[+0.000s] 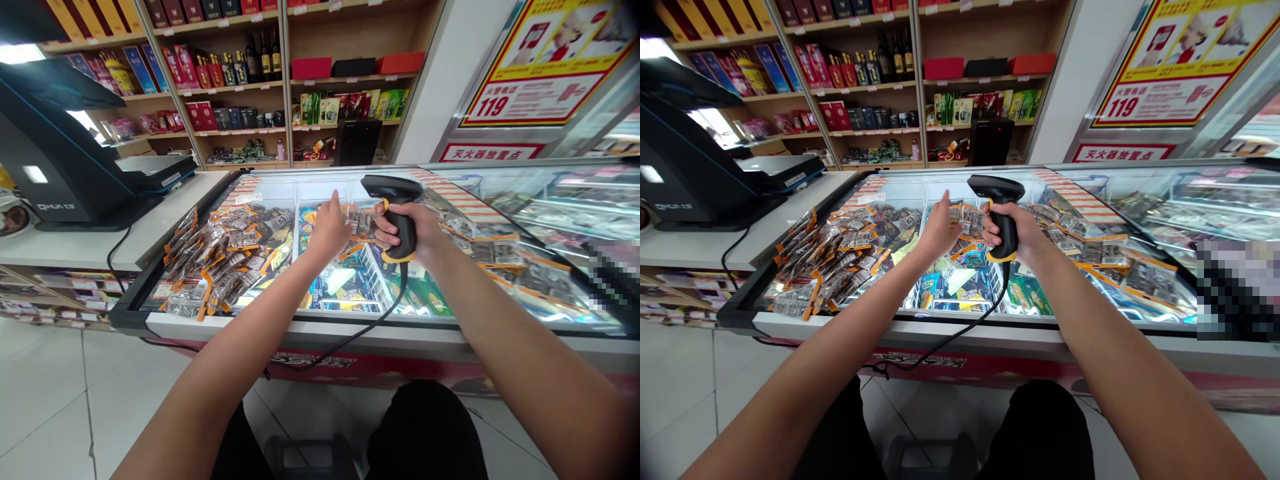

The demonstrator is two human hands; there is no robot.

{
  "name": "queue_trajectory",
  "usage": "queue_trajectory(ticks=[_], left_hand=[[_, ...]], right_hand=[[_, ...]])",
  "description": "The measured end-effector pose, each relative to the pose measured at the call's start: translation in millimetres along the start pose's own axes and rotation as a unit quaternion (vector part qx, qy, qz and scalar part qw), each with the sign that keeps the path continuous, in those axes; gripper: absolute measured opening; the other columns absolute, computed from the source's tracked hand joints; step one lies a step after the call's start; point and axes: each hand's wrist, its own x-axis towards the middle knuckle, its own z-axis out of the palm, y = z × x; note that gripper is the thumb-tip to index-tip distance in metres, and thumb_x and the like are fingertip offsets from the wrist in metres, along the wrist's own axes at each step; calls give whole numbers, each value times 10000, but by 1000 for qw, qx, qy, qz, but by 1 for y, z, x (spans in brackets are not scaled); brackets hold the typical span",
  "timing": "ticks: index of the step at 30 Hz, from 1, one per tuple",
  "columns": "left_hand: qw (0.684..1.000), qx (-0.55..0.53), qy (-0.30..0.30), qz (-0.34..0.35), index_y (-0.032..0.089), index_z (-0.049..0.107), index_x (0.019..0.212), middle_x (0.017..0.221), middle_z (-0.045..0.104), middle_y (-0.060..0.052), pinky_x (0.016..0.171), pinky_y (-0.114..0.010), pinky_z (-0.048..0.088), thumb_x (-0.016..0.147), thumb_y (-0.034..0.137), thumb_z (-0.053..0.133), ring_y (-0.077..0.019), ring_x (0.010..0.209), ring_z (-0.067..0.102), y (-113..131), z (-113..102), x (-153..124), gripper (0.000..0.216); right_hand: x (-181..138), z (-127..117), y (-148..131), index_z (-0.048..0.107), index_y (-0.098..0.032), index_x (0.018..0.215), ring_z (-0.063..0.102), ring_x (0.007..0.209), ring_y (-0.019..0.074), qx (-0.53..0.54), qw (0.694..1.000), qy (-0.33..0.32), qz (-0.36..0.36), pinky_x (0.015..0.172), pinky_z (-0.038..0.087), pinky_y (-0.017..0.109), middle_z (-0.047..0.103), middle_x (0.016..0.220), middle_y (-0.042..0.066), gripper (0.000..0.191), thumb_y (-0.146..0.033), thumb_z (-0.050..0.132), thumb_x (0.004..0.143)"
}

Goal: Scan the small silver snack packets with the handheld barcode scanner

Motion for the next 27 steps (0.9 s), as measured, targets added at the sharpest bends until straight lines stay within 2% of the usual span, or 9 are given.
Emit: queue_trajectory(ticks=[3,6,8,12,14,16,20,24,27], left_hand=[[986,142,-23,78,206,653,1608,1748,524,-232,1405,-581,330,1013,111,650,-404,1693,416,4,1,-11,603],[970,231,-46,62,222,724,1515,1754,530,-225,1404,-631,302,1061,243,658,-444,1686,398,3,-17,-16,459],[956,292,-29,-12,198,706,1539,1784,507,-247,1405,-683,253,1083,361,648,-496,1700,368,-4,-40,-13,488],[899,383,45,-209,84,614,1645,1859,392,-318,1410,-693,181,1079,468,596,-562,1747,284,-38,-99,2,684],[873,401,49,-272,77,586,1677,1853,412,-320,1402,-678,204,1063,514,599,-559,1737,311,-58,-122,8,754],[858,412,9,-307,108,570,1707,1845,446,-298,1396,-675,223,1066,538,574,-542,1746,315,-71,-136,12,772],[845,445,-53,-292,93,554,1735,1856,443,-281,1434,-664,144,1069,563,522,-519,1771,287,-78,-140,13,816],[848,460,-64,-257,48,564,1723,1842,451,-307,1441,-687,96,1039,541,536,-537,1773,259,-76,-135,12,844],[851,469,-65,-227,98,624,1688,1821,493,-277,1431,-693,121,1029,505,554,-536,1754,282,-78,-133,12,778]], right_hand=[[1,-1,1,617,-246,972,367,508,138,-9,1000,-4,8,531,380,313,439,630,-50,250,-400,809,927],[2,-2,-1,608,-251,977,383,505,141,-18,1000,-4,22,528,391,322,436,642,-51,259,-406,810,930],[1,-2,-1,603,-250,974,384,504,141,-17,1000,-5,22,519,388,320,436,642,-48,256,-395,809,926],[0,-1,0,606,-250,971,389,510,144,-15,1000,-3,16,503,395,314,444,645,-40,236,-371,802,922],[1,0,2,599,-255,977,392,510,149,-20,1000,-3,24,493,400,319,450,654,-39,240,-371,802,926],[1,0,3,588,-258,986,394,510,152,-22,999,-5,33,488,403,320,454,657,-41,253,-377,804,929],[1,-1,4,588,-256,993,397,516,151,-20,999,-5,44,503,402,317,459,655,-43,263,-380,809,924],[1,-2,4,614,-248,987,385,523,148,-14,999,0,47,512,384,317,470,655,-40,265,-371,829,895],[2,-3,4,607,-252,987,392,523,154,-16,999,-3,51,509,378,321,475,652,-37,275,-380,832,895]])
